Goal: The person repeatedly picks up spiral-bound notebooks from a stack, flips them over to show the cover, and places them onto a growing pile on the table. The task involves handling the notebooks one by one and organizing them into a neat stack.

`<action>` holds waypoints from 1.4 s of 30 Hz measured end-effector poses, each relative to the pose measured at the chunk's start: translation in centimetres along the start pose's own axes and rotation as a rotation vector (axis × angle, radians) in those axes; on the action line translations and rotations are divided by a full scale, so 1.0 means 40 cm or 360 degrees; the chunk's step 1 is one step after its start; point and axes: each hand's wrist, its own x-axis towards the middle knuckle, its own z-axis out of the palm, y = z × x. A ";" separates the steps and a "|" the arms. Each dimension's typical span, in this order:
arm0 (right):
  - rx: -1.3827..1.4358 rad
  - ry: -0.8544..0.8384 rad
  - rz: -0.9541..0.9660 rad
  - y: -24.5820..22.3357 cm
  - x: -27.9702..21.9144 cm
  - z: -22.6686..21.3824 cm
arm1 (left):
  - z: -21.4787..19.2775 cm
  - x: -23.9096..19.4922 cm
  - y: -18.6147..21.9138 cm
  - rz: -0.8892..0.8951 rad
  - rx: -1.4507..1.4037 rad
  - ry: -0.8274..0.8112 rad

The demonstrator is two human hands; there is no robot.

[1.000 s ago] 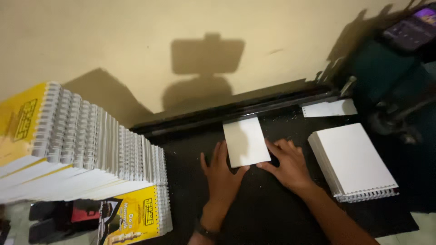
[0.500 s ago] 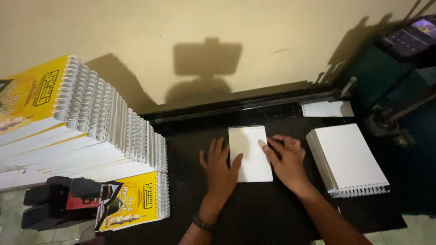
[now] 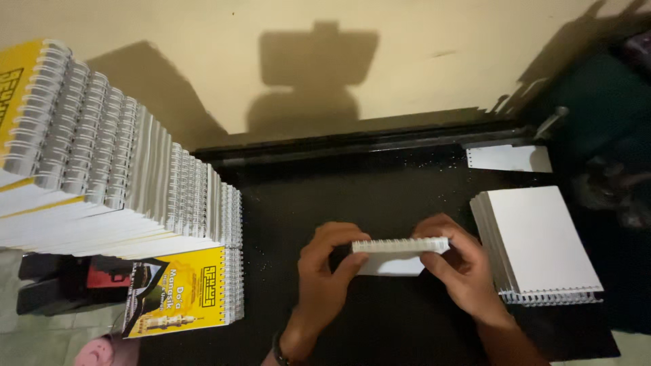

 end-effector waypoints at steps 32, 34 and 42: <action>-0.0905 -0.0372 0.0261 0.105 0.027 0.054 | 0.050 -0.039 -0.106 -0.1010 -0.0578 -0.0151; -0.0905 -0.0341 0.0259 0.110 0.026 0.054 | 0.045 -0.027 -0.082 -0.0952 -0.0669 -0.0244; -0.0709 0.0073 0.0502 0.104 0.041 0.041 | 0.038 -0.013 -0.071 -0.0935 -0.0556 -0.0126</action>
